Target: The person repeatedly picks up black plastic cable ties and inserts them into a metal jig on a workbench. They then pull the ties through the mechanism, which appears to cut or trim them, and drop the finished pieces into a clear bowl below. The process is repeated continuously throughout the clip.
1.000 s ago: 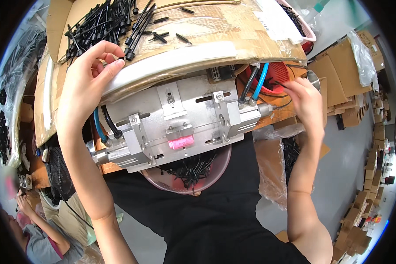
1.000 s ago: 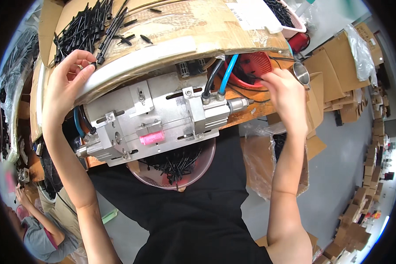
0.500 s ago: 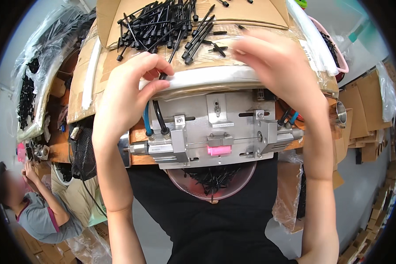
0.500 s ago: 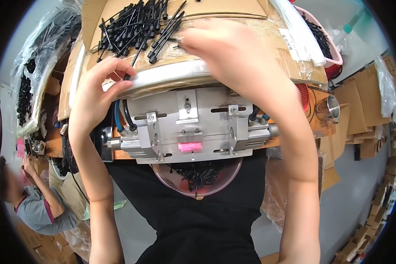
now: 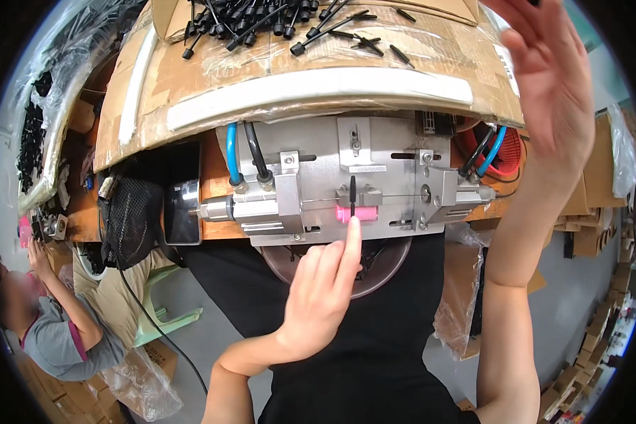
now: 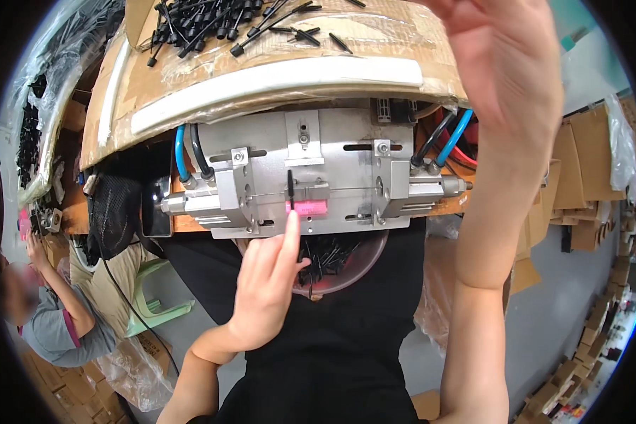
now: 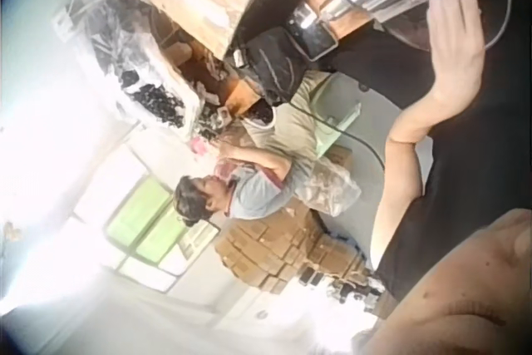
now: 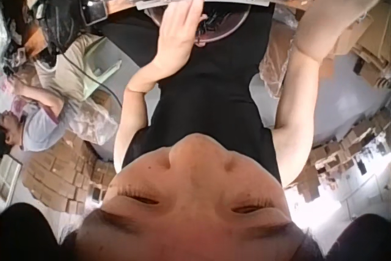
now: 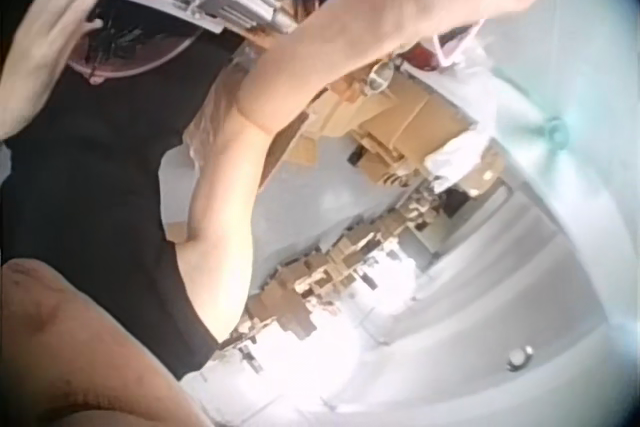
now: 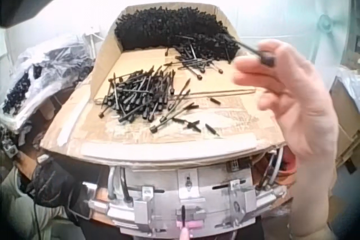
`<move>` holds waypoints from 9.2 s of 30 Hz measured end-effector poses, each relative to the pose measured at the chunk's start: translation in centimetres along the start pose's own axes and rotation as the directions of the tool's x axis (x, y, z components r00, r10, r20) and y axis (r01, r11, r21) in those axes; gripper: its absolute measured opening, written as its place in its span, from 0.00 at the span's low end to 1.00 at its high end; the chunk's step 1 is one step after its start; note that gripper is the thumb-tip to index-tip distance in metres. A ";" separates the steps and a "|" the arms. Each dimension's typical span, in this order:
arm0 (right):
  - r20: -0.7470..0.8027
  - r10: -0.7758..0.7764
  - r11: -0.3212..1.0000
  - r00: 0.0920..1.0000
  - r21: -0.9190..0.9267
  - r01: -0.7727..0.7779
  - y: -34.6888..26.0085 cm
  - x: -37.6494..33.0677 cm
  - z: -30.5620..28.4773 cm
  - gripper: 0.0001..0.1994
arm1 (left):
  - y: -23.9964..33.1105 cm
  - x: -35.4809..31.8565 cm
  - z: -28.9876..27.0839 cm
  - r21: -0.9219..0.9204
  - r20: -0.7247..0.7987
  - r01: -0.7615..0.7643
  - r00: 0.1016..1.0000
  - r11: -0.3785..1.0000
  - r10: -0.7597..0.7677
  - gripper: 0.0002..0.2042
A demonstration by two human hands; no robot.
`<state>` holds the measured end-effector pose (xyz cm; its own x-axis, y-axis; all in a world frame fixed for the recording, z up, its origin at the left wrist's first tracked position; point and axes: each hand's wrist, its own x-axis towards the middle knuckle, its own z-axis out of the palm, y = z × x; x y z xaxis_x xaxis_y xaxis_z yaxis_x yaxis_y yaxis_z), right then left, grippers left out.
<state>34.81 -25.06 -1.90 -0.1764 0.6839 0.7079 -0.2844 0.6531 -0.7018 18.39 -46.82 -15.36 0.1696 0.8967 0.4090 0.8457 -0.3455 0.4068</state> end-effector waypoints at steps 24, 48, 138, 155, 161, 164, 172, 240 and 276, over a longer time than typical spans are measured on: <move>0.203 0.246 0.767 0.948 -0.639 -0.062 0.1 -23.7 5.4 0.32 | -9.7 19.0 -5.4 0.145 -0.187 -0.161 0.965 0.976 0.186 0.07; -0.018 0.352 0.716 0.936 -0.638 -0.282 -4.1 -20.5 1.6 0.15 | 0.4 0.7 2.3 0.136 0.103 -0.042 0.994 0.990 0.028 0.34; 0.595 0.008 0.553 0.803 -0.672 0.492 8.7 4.6 -2.7 0.09 | -14.2 19.0 -7.6 0.169 -0.104 -0.004 0.994 0.986 0.022 0.08; 0.654 -0.093 -0.258 0.751 -0.744 0.616 -1.8 9.5 -6.8 0.08 | -4.5 18.2 -16.8 0.298 -0.175 -0.043 0.980 0.954 0.099 0.24; 0.026 0.185 0.547 0.982 -0.833 -0.081 -3.1 3.4 -5.3 0.13 | -2.6 7.3 -7.5 0.211 -0.216 -0.089 0.967 0.973 0.135 0.38; 0.007 0.263 0.889 0.965 -0.391 -0.239 -3.3 -1.2 -7.8 0.16 | 0.7 1.9 -2.1 0.121 -0.032 -0.074 0.996 0.990 0.078 0.28; -0.093 0.205 0.944 0.974 -0.243 -0.222 -4.9 -8.3 -4.3 0.13 | 1.0 0.8 2.7 0.260 0.091 -0.010 0.996 0.966 -0.015 0.32; -0.034 0.202 0.965 0.979 -0.164 -0.205 -1.1 -1.1 -6.0 0.15 | -6.3 15.9 -8.8 0.119 -0.154 -0.181 0.968 0.976 0.198 0.07; 0.490 0.266 0.900 0.830 0.182 -0.395 -8.1 -0.4 -5.9 0.20 | -3.9 12.4 -3.8 -0.391 -0.446 -0.243 0.894 0.888 0.048 0.29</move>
<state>42.78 -28.68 2.99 -0.6839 0.5819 0.4402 -0.3578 0.2583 -0.8974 15.22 -35.41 -8.76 -0.0336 0.6610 0.7496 0.5115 -0.6330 0.5811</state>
